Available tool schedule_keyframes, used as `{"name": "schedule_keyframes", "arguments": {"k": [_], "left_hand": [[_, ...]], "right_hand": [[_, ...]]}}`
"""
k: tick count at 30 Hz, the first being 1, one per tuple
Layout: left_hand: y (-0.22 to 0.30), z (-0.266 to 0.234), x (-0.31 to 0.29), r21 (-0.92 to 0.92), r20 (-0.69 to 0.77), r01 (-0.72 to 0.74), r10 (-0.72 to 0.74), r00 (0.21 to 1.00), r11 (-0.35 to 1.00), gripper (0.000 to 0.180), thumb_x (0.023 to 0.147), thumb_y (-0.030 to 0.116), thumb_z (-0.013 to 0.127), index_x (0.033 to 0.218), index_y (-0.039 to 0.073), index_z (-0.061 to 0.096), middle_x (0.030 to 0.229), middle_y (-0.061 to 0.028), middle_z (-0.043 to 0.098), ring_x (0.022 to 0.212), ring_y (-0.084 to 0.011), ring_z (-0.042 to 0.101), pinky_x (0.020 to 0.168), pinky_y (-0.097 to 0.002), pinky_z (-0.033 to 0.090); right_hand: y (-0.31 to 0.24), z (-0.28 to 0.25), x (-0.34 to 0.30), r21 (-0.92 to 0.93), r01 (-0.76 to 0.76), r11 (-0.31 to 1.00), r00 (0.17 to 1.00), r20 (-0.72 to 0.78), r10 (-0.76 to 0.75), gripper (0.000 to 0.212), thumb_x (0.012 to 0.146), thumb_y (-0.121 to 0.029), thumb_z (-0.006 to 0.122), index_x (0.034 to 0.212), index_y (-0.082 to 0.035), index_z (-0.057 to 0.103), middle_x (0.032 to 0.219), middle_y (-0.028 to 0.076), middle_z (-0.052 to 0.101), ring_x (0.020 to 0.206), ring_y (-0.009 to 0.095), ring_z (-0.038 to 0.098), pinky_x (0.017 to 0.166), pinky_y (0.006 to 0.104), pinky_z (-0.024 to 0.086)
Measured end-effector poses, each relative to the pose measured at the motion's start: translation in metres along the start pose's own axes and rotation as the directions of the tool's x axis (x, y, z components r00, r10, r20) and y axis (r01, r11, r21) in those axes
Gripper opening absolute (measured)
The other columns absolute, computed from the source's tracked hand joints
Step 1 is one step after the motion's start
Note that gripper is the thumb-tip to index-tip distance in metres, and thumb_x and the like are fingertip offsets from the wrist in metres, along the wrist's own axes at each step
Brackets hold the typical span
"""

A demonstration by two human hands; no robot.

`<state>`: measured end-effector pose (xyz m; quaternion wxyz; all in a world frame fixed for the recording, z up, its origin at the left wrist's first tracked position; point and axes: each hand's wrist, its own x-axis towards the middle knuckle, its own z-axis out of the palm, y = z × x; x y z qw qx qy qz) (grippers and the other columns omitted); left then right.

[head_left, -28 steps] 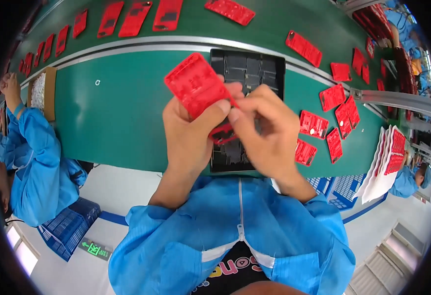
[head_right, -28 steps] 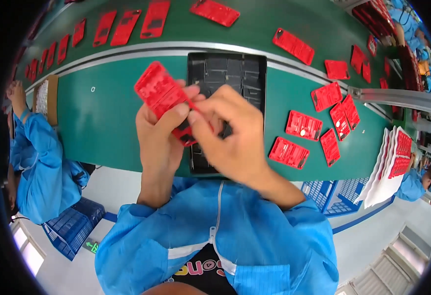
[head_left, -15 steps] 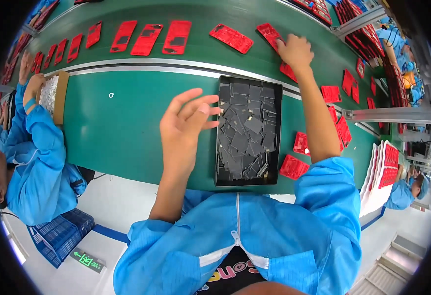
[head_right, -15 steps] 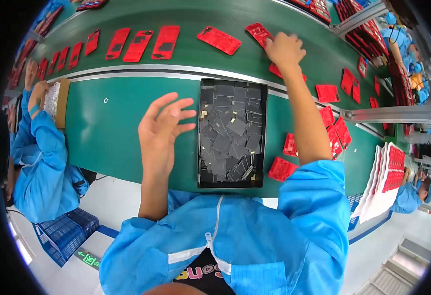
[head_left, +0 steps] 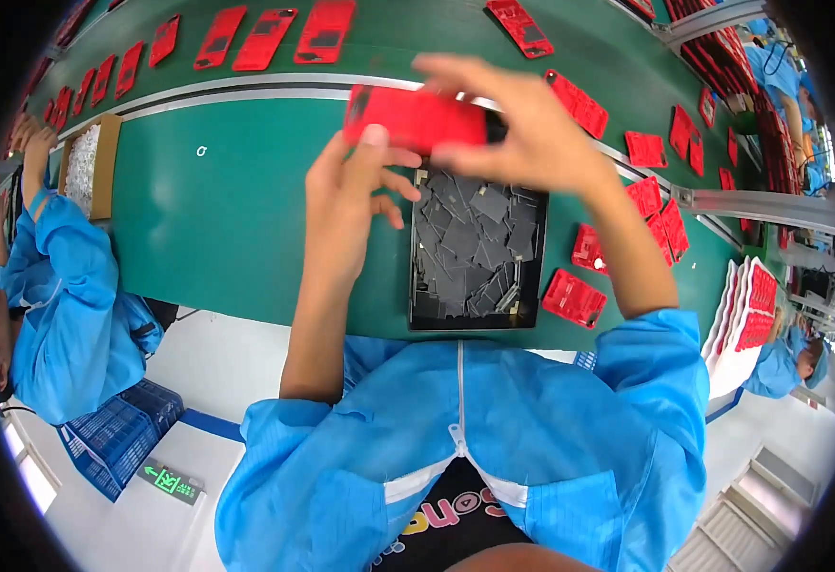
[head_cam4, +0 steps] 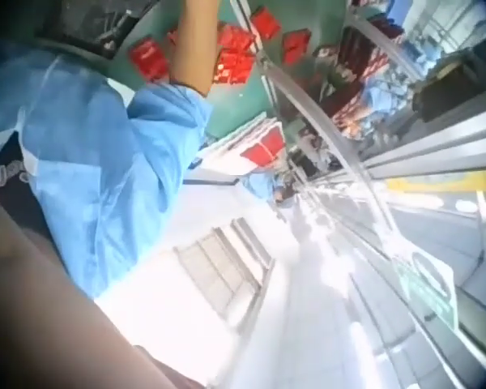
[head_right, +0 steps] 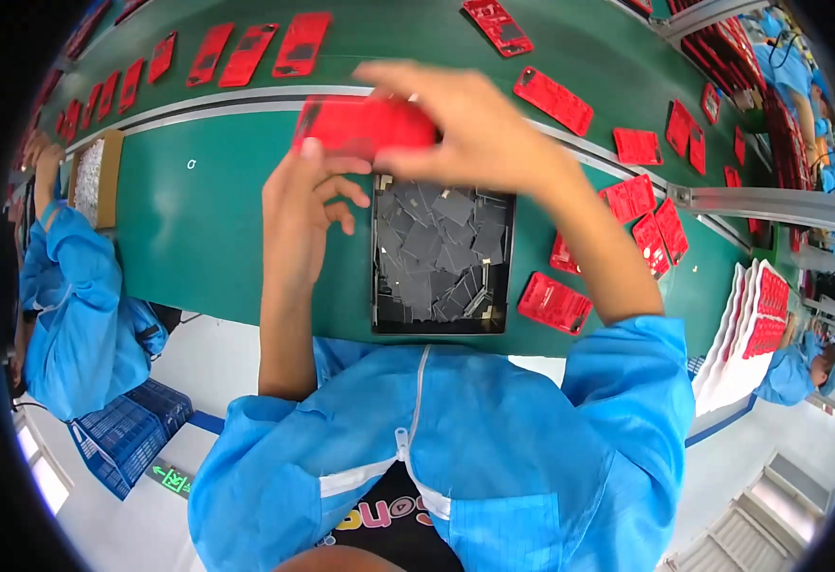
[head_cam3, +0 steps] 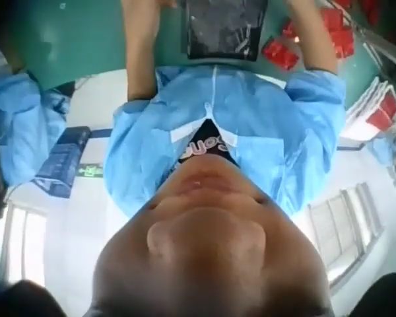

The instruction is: The person assembles electronic components into red plastic housings by hand, placing the components into the housings one by one.

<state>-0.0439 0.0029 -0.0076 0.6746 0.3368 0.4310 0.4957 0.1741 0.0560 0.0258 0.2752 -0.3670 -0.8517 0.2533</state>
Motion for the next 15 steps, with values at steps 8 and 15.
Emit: {"name": "schedule_keyframes", "arguments": {"k": [8, 15], "left_hand": [[-0.003, -0.005, -0.008, 0.023, -0.027, -0.078, 0.078, 0.997, 0.997, 0.026, 0.103, 0.023, 0.062, 0.109, -0.002, 0.065, 0.085, -0.0108, 0.072, 0.057, -0.0146, 0.064, 0.044, -0.0251, 0.044], [-0.002, -0.004, -0.017, -0.014, -0.017, -0.134, 0.134, 0.991, 0.991, 0.023, 0.1, 0.013, 0.064, 0.115, -0.004, 0.062, 0.098, -0.0156, 0.075, 0.072, -0.0205, 0.073, 0.052, -0.0256, 0.05]], "right_hand": [[-0.034, 0.016, -0.079, -0.398, -0.28, 0.873, 0.96, -0.136, 0.245, 0.026, 0.079, -0.018, 0.082, 0.096, 0.0, 0.073, 0.11, 0.01, 0.059, 0.096, 0.027, 0.059, 0.082, 0.0386, 0.051], [-0.033, 0.027, -0.095, -0.309, -0.311, 0.899, 0.945, -0.198, 0.259, 0.019, 0.078, -0.011, 0.081, 0.091, -0.004, 0.069, 0.101, 0.008, 0.064, 0.088, 0.026, 0.061, 0.08, 0.0358, 0.046]]}}
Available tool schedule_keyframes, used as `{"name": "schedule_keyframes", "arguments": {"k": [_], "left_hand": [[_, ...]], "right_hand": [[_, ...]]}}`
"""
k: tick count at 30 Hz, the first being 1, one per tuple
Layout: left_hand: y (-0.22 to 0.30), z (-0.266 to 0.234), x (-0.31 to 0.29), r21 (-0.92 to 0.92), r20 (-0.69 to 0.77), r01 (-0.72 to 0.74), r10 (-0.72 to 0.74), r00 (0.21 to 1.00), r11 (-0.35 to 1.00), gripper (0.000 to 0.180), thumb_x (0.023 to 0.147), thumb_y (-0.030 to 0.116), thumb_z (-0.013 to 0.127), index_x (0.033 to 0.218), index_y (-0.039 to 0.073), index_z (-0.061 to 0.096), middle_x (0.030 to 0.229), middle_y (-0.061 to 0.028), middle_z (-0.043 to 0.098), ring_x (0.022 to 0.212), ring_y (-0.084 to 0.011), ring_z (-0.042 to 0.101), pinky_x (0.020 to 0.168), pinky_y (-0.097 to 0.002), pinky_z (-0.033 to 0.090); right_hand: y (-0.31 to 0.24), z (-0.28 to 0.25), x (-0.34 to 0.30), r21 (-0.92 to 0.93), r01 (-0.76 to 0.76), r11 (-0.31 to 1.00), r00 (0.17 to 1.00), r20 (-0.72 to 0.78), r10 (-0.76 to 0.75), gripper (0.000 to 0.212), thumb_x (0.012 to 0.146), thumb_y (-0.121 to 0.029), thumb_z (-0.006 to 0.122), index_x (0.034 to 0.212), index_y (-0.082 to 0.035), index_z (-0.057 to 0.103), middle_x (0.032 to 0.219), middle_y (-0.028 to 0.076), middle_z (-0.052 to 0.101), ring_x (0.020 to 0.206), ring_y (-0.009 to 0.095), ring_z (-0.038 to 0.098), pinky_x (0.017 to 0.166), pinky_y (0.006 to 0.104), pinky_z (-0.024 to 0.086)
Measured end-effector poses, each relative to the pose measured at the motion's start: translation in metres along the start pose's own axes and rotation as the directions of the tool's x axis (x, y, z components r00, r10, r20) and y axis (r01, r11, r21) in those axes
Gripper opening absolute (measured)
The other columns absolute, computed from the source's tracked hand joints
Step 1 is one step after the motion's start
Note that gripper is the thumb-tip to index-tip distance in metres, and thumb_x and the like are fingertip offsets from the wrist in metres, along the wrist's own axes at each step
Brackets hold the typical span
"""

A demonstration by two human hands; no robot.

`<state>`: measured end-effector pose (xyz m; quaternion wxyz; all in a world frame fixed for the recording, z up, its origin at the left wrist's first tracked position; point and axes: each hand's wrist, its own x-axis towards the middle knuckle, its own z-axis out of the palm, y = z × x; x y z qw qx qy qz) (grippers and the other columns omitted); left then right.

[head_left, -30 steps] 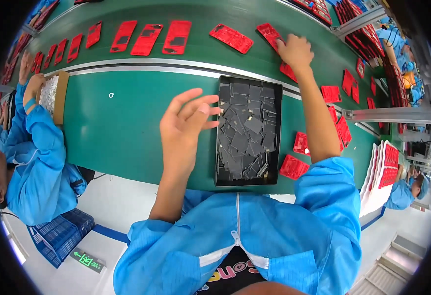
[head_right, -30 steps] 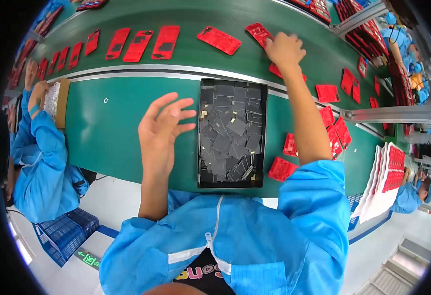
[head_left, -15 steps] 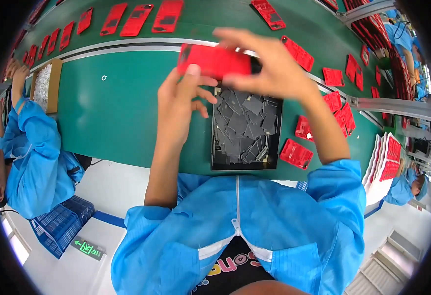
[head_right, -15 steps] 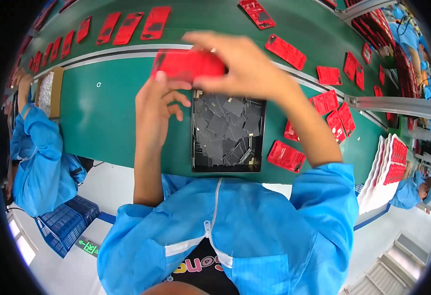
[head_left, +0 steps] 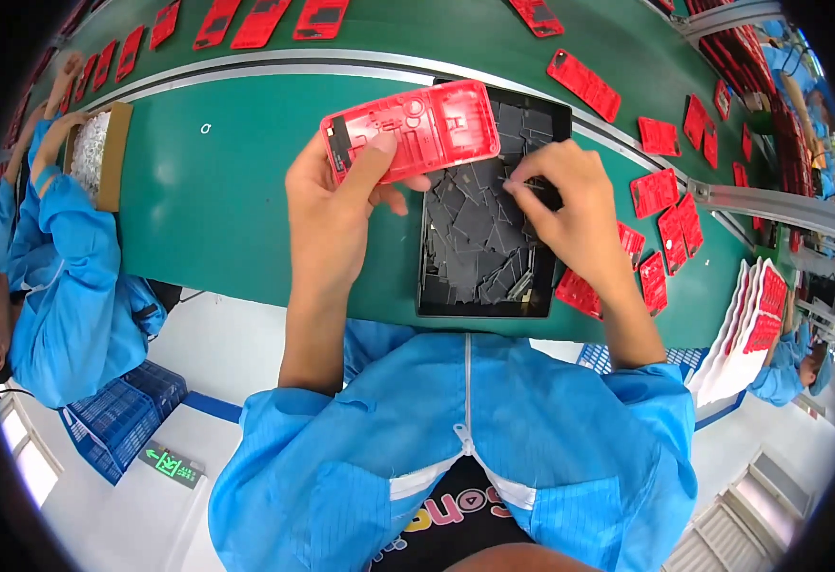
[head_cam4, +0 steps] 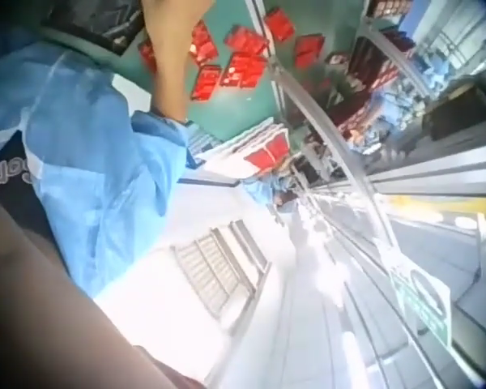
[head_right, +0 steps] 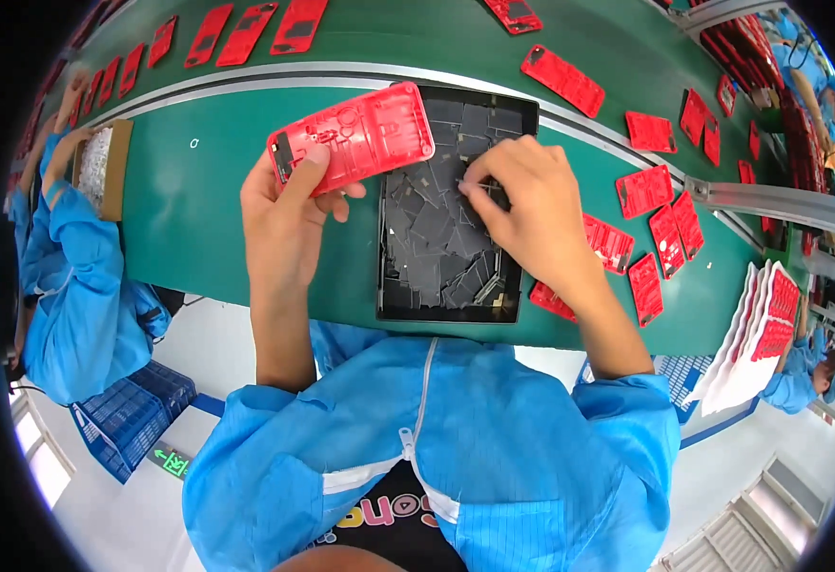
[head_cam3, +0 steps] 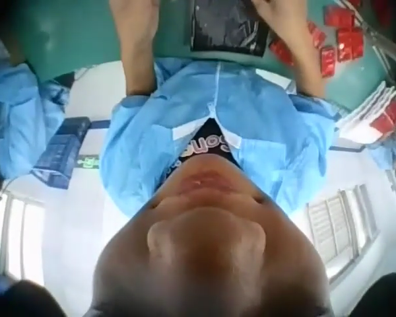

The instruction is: The person assembles electronic components into red plastic housings by hand, placing the components into the housings one by one.

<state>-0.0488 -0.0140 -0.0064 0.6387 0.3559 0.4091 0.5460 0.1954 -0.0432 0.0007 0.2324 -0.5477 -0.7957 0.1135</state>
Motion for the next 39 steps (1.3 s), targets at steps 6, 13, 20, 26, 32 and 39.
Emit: {"name": "schedule_keyframes", "arguments": {"k": [6, 13, 20, 26, 32, 39], "left_hand": [[0.008, 0.002, -0.008, -0.006, 0.062, 0.026, -0.026, 0.998, 1.0, 0.028, 0.097, 0.001, 0.064, 0.122, -0.007, 0.054, 0.107, -0.0215, 0.073, 0.092, -0.0303, 0.076, 0.065, -0.0325, 0.062], [0.001, 0.014, -0.015, -0.132, 0.12, 0.088, -0.072, 0.99, 0.987, 0.025, 0.1, 0.002, 0.06, 0.123, -0.005, 0.053, 0.116, -0.021, 0.071, 0.1, -0.0276, 0.074, 0.075, -0.0347, 0.062], [-0.011, 0.014, -0.022, -0.19, -0.021, -0.024, 0.021, 1.0, 0.981, 0.029, 0.106, 0.009, 0.052, 0.131, -0.005, 0.053, 0.12, -0.0155, 0.069, 0.107, -0.0197, 0.068, 0.094, -0.0338, 0.054], [-0.014, 0.014, -0.026, -0.103, 0.024, -0.153, 0.156, 0.988, 0.983, 0.033, 0.104, 0.005, 0.055, 0.136, -0.003, 0.047, 0.117, -0.0177, 0.071, 0.107, -0.0181, 0.068, 0.093, -0.0329, 0.054], [-0.014, 0.012, -0.029, -0.114, 0.026, -0.146, 0.149, 0.988, 0.983, 0.033, 0.102, 0.001, 0.057, 0.134, -0.002, 0.047, 0.118, -0.019, 0.071, 0.108, -0.0165, 0.067, 0.093, -0.0301, 0.055], [-0.009, 0.016, -0.032, -0.142, 0.03, -0.12, 0.125, 0.992, 0.983, 0.033, 0.102, -0.001, 0.057, 0.133, -0.003, 0.046, 0.12, -0.0209, 0.07, 0.109, -0.0173, 0.068, 0.094, -0.0298, 0.055]], "right_hand": [[-0.03, -0.009, -0.001, 0.694, -0.078, 0.716, 0.968, -0.121, 0.222, 0.016, 0.086, 0.008, 0.075, 0.101, 0.003, 0.074, 0.086, 0.005, 0.065, 0.06, 0.006, 0.059, 0.049, 0.0194, 0.041], [-0.072, 0.007, 0.01, 0.872, -0.111, 0.476, 0.894, -0.121, 0.43, 0.026, 0.086, 0.01, 0.075, 0.111, 0.005, 0.069, 0.092, 0.007, 0.072, 0.072, 0.008, 0.069, 0.061, 0.019, 0.054], [-0.085, 0.017, 0.015, 0.928, -0.13, 0.35, 0.85, -0.077, 0.522, 0.013, 0.093, 0.006, 0.068, 0.106, 0.007, 0.067, 0.091, 0.011, 0.073, 0.082, 0.016, 0.075, 0.066, 0.0233, 0.059], [-0.087, 0.022, 0.014, 0.924, -0.115, 0.365, 0.817, -0.121, 0.564, 0.013, 0.092, 0.006, 0.069, 0.104, 0.007, 0.067, 0.089, 0.01, 0.073, 0.08, 0.014, 0.074, 0.063, 0.0214, 0.056], [-0.083, 0.03, 0.012, 0.87, -0.127, 0.477, 0.826, -0.174, 0.536, 0.012, 0.089, 0.007, 0.071, 0.101, 0.005, 0.069, 0.079, 0.002, 0.07, 0.063, 0.0, 0.057, 0.054, 0.0149, 0.04], [-0.081, 0.025, 0.013, 0.892, -0.118, 0.436, 0.825, -0.157, 0.543, 0.01, 0.089, 0.007, 0.073, 0.098, 0.004, 0.069, 0.074, -0.002, 0.066, 0.061, -0.003, 0.052, 0.054, 0.0143, 0.036]]}}
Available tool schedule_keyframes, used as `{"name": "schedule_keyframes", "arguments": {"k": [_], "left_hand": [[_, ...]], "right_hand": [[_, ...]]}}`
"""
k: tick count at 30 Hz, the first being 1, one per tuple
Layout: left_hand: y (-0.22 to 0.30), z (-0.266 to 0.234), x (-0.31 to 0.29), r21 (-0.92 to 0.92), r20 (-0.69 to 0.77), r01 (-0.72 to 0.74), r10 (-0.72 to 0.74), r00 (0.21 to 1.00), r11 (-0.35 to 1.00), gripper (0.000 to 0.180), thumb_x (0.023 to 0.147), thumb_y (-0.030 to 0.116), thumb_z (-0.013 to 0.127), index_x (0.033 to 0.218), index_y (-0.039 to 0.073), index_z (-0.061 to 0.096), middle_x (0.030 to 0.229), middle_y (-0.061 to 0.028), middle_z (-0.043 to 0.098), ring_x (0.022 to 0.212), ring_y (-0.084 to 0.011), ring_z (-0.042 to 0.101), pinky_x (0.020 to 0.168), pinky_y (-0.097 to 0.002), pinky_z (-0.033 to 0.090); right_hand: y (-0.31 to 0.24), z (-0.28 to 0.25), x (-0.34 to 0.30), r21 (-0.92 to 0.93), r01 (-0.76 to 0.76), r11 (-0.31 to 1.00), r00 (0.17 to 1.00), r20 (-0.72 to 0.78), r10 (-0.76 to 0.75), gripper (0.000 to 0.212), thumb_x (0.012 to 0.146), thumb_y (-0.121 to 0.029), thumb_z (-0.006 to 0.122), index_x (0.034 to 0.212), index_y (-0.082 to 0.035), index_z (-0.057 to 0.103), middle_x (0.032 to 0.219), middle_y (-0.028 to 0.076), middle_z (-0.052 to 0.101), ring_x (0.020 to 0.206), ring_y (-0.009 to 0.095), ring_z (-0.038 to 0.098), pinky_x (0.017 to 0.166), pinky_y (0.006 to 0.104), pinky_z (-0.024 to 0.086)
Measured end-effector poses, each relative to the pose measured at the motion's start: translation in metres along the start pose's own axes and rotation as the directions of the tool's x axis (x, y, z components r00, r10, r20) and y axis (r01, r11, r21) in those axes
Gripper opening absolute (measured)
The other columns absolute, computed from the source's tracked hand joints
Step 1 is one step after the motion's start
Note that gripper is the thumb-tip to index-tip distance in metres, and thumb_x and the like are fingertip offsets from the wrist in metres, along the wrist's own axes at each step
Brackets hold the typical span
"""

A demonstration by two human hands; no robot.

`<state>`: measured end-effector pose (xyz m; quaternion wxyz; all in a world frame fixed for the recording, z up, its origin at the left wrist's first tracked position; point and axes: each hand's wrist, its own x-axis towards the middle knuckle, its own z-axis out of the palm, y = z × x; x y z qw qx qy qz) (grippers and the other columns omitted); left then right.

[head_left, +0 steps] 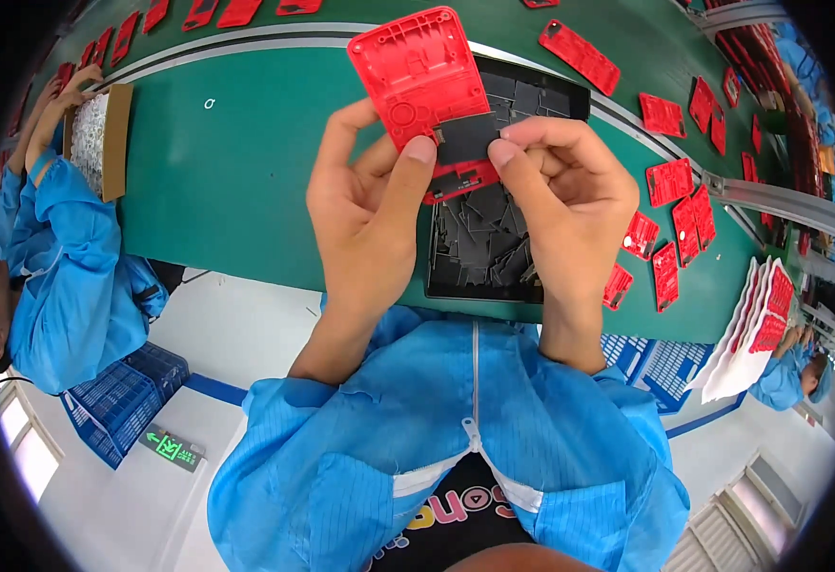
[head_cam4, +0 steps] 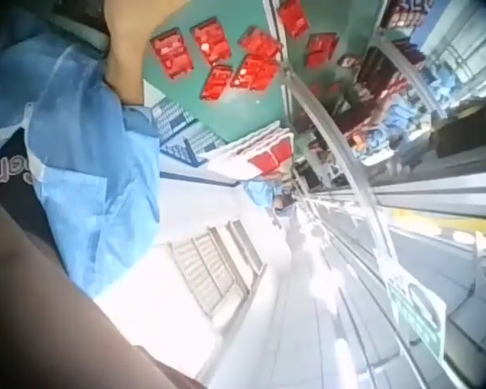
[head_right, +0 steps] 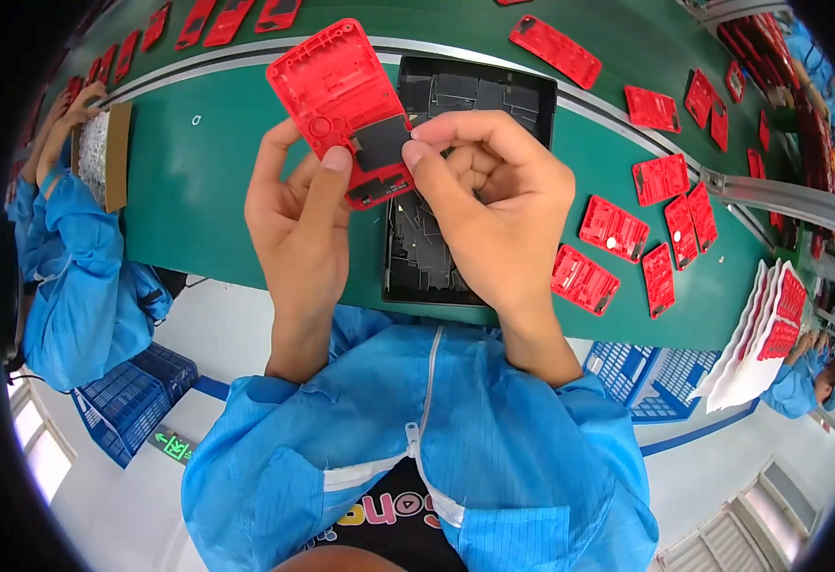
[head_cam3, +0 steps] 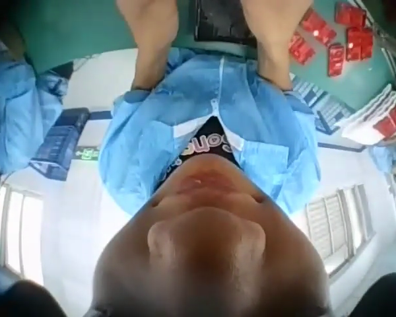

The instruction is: The person assembles electronic components into red plastic housings by hand, placing the components into the housings one by one.

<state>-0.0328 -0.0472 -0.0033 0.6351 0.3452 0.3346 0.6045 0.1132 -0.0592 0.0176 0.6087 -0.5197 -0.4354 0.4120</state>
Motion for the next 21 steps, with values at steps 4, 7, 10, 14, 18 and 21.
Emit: {"name": "schedule_keyframes", "arguments": {"k": [4, 7, 10, 14, 18, 21], "left_hand": [[0.001, 0.0, -0.001, 0.003, -0.002, 0.01, -0.01, 1.0, 1.0, 0.034, 0.102, -0.001, 0.057, 0.133, -0.003, 0.045, 0.119, -0.0211, 0.07, 0.109, -0.0176, 0.068, 0.094, -0.0297, 0.055], [0.002, 0.002, -0.002, 0.019, 0.0, -0.01, 0.01, 1.0, 1.0, 0.033, 0.102, -0.002, 0.056, 0.133, -0.003, 0.045, 0.119, -0.0216, 0.07, 0.108, -0.0178, 0.068, 0.093, -0.0298, 0.056], [0.004, 0.002, -0.004, 0.06, -0.006, -0.015, 0.015, 1.0, 0.998, 0.032, 0.102, -0.003, 0.055, 0.132, -0.003, 0.045, 0.119, -0.0219, 0.07, 0.109, -0.0182, 0.068, 0.093, -0.0298, 0.056], [0.006, 0.005, -0.004, -0.004, 0.017, 0.002, -0.002, 1.0, 1.0, 0.035, 0.101, -0.004, 0.055, 0.134, -0.003, 0.045, 0.119, -0.0216, 0.07, 0.109, -0.0191, 0.069, 0.093, -0.0305, 0.057], [0.004, 0.014, -0.005, 0.058, 0.052, -0.05, 0.047, 0.998, 0.997, 0.033, 0.1, -0.002, 0.057, 0.132, -0.004, 0.049, 0.12, -0.0204, 0.07, 0.109, -0.0211, 0.07, 0.092, -0.0316, 0.058], [0.006, 0.009, -0.007, 0.189, -0.001, -0.067, 0.069, 0.998, 0.98, 0.028, 0.099, -0.001, 0.06, 0.126, -0.005, 0.054, 0.117, -0.0206, 0.071, 0.107, -0.0228, 0.071, 0.09, -0.032, 0.059]], "right_hand": [[0.0, -0.003, 0.001, -0.006, -0.004, 1.0, 1.0, 0.019, 0.005, 0.012, 0.089, 0.007, 0.073, 0.1, 0.005, 0.07, 0.075, -0.002, 0.065, 0.062, -0.002, 0.052, 0.055, 0.0143, 0.037], [-0.002, -0.002, 0.001, -0.016, 0.003, 1.0, 1.0, 0.027, -0.003, 0.013, 0.088, 0.008, 0.073, 0.1, 0.006, 0.07, 0.077, -0.001, 0.066, 0.062, -0.002, 0.052, 0.056, 0.0148, 0.038], [-0.001, -0.003, 0.001, -0.042, 0.035, 0.998, 0.999, 0.036, -0.034, 0.013, 0.086, 0.009, 0.073, 0.099, 0.005, 0.072, 0.079, -0.001, 0.066, 0.062, -0.001, 0.05, 0.057, 0.0159, 0.038], [0.003, -0.004, -0.001, -0.119, 0.109, 0.987, 0.993, 0.05, -0.104, 0.017, 0.084, 0.011, 0.074, 0.098, 0.003, 0.074, 0.086, 0.001, 0.066, 0.063, 0.0, 0.047, 0.059, 0.0171, 0.038], [0.005, 0.001, -0.005, -0.083, 0.15, 0.985, 0.985, 0.1, -0.142, 0.02, 0.082, 0.011, 0.075, 0.099, 0.0, 0.075, 0.094, 0.004, 0.067, 0.067, 0.001, 0.048, 0.059, 0.0175, 0.038], [0.003, -0.003, -0.006, -0.085, 0.162, 0.983, 0.977, 0.152, -0.148, 0.018, 0.086, 0.009, 0.072, 0.103, 0.003, 0.074, 0.1, 0.007, 0.068, 0.072, 0.004, 0.051, 0.063, 0.0196, 0.041]]}}
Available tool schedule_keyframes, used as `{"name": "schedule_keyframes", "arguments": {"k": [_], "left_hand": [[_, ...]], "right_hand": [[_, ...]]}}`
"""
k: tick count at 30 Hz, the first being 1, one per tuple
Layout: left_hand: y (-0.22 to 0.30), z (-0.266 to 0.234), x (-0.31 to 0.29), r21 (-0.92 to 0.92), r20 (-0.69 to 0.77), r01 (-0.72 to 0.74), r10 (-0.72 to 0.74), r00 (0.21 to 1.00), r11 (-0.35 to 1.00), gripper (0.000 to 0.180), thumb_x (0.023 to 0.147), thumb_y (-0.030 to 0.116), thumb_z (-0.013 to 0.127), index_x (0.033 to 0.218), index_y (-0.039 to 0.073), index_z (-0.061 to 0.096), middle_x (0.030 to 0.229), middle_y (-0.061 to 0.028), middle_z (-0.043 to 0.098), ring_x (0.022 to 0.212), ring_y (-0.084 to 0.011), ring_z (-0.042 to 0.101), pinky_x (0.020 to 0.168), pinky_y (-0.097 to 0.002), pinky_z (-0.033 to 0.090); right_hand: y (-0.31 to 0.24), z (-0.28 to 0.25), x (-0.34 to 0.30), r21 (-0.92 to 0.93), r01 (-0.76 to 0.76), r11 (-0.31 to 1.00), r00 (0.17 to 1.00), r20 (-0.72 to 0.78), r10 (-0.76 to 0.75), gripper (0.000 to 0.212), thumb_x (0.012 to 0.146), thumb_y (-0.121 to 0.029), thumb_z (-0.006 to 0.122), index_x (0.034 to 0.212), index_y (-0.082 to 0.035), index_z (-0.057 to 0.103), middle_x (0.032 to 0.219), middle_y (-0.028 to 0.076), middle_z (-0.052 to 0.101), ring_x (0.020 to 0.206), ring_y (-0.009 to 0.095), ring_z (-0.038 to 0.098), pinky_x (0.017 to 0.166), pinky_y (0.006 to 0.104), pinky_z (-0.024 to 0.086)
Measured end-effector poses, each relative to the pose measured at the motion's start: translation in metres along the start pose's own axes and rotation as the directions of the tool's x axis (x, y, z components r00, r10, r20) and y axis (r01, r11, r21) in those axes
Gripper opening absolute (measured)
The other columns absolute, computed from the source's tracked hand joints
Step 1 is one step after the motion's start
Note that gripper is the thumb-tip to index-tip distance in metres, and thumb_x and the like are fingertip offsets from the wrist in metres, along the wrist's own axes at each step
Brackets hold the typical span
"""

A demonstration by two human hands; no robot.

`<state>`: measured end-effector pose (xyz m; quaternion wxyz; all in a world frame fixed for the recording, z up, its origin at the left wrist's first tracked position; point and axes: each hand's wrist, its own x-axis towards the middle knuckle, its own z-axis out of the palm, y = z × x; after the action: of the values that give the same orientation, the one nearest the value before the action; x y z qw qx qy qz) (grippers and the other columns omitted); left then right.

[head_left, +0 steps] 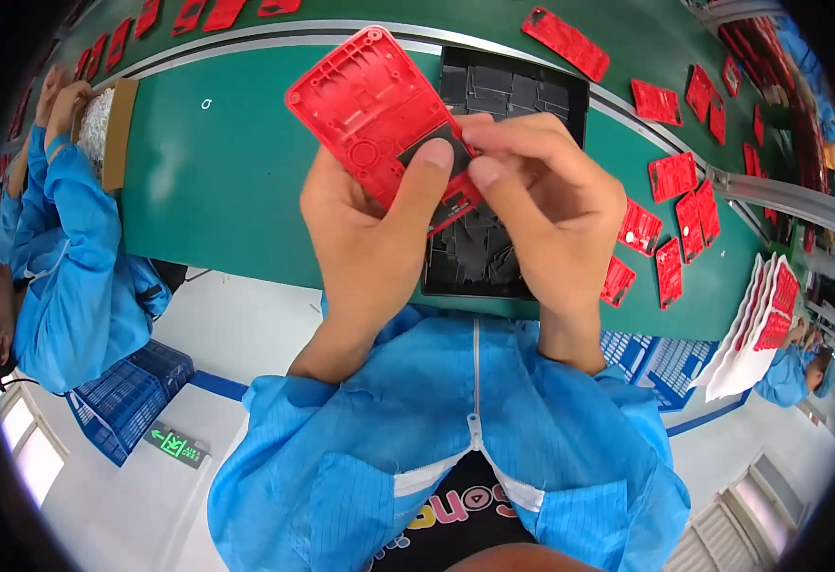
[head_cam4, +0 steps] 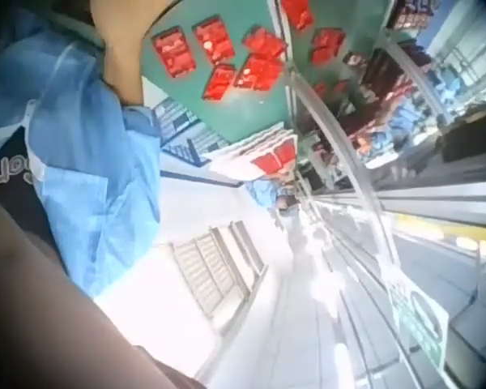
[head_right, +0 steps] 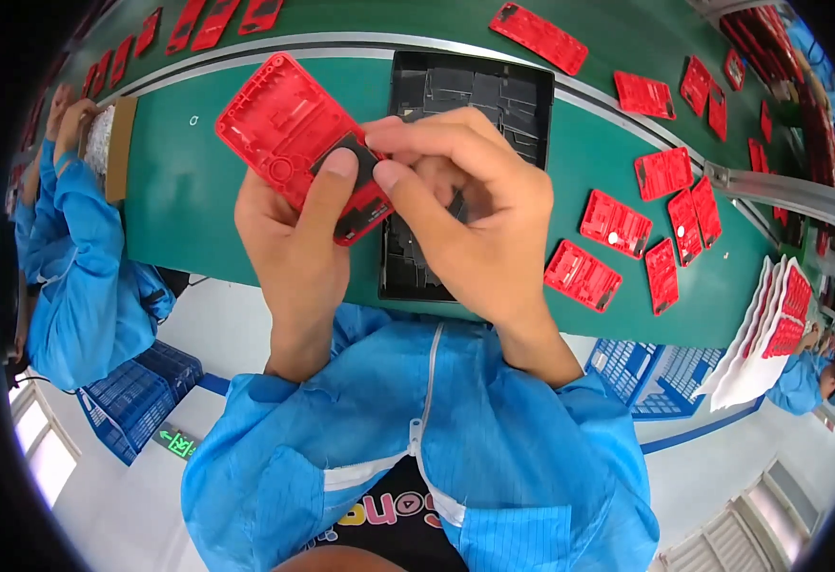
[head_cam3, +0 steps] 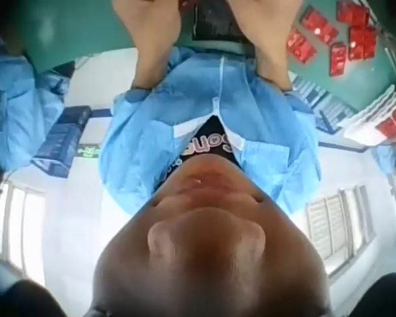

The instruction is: The person assembles electronic components into red plastic housings by hand, placing the components into the housings one by one.

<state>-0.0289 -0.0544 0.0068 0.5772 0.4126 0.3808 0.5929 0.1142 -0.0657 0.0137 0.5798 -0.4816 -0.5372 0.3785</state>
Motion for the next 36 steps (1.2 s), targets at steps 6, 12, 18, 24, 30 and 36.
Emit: {"name": "schedule_keyframes", "arguments": {"k": [6, 12, 18, 24, 30, 36], "left_hand": [[0.011, 0.0, 0.004, -0.038, -0.025, 0.013, -0.014, 1.0, 0.999, 0.028, 0.098, 0.004, 0.06, 0.122, -0.01, 0.058, 0.112, -0.0281, 0.071, 0.103, -0.0358, 0.072, 0.084, -0.0376, 0.061], [0.012, -0.002, 0.001, -0.126, -0.022, -0.001, -0.001, 1.0, 0.992, 0.025, 0.097, -0.001, 0.061, 0.12, -0.008, 0.057, 0.111, -0.0234, 0.074, 0.101, -0.0274, 0.073, 0.086, -0.0352, 0.061], [0.008, 0.0, -0.001, -0.047, 0.072, -0.045, 0.048, 0.996, 0.998, 0.031, 0.095, 0.003, 0.062, 0.122, -0.011, 0.059, 0.114, -0.0308, 0.07, 0.108, -0.0387, 0.071, 0.092, -0.0452, 0.06], [0.003, -0.006, -0.003, -0.068, 0.043, 0.037, -0.034, 0.999, 0.997, 0.025, 0.094, 0.002, 0.062, 0.115, -0.012, 0.062, 0.109, -0.0293, 0.072, 0.102, -0.0369, 0.073, 0.085, -0.0433, 0.062], [-0.004, -0.005, -0.001, -0.189, 0.014, 0.125, -0.125, 0.992, 0.974, 0.022, 0.094, 0.002, 0.062, 0.111, -0.011, 0.064, 0.105, -0.0261, 0.073, 0.099, -0.0347, 0.074, 0.083, -0.0418, 0.062], [-0.006, -0.008, 0.027, -0.183, 0.001, 0.131, -0.133, 0.991, 0.974, 0.039, 0.096, 0.007, 0.066, 0.129, -0.01, 0.054, 0.124, -0.0275, 0.066, 0.114, -0.0335, 0.068, 0.086, -0.0412, 0.063]], "right_hand": [[0.004, -0.023, 0.003, 0.751, -0.294, 0.591, 0.954, 0.271, 0.131, 0.03, 0.099, -0.009, 0.055, 0.116, 0.012, 0.066, 0.099, 0.012, 0.066, 0.086, 0.015, 0.057, 0.075, 0.0289, 0.045], [-0.001, -0.018, 0.003, 0.728, -0.297, 0.618, 0.955, 0.243, 0.173, 0.026, 0.097, -0.008, 0.061, 0.115, 0.01, 0.068, 0.096, 0.009, 0.066, 0.081, 0.012, 0.056, 0.071, 0.0272, 0.044], [0.0, 0.0, -0.007, 0.078, -0.051, 0.996, 0.997, 0.066, 0.046, 0.014, 0.082, 0.003, 0.077, 0.096, 0.002, 0.074, 0.082, 0.003, 0.062, 0.068, 0.007, 0.05, 0.059, 0.0227, 0.037], [0.0, 0.006, -0.005, 0.19, -0.063, 0.98, 0.996, 0.071, 0.05, 0.011, 0.081, 0.009, 0.074, 0.091, 0.005, 0.072, 0.078, 0.003, 0.057, 0.066, 0.008, 0.047, 0.06, 0.024, 0.038], [0.008, 0.018, -0.009, 0.106, 0.024, 0.994, 1.0, -0.023, -0.021, 0.008, 0.08, 0.008, 0.074, 0.086, 0.003, 0.07, 0.073, 0.001, 0.053, 0.063, 0.008, 0.045, 0.06, 0.0239, 0.039], [0.006, -0.018, 0.05, -0.169, -0.141, 0.976, 0.99, -0.026, 0.139, 0.011, 0.091, -0.01, 0.071, 0.091, 0.0, 0.076, 0.071, 0.001, 0.063, 0.06, 0.005, 0.05, 0.055, 0.0237, 0.038]]}}
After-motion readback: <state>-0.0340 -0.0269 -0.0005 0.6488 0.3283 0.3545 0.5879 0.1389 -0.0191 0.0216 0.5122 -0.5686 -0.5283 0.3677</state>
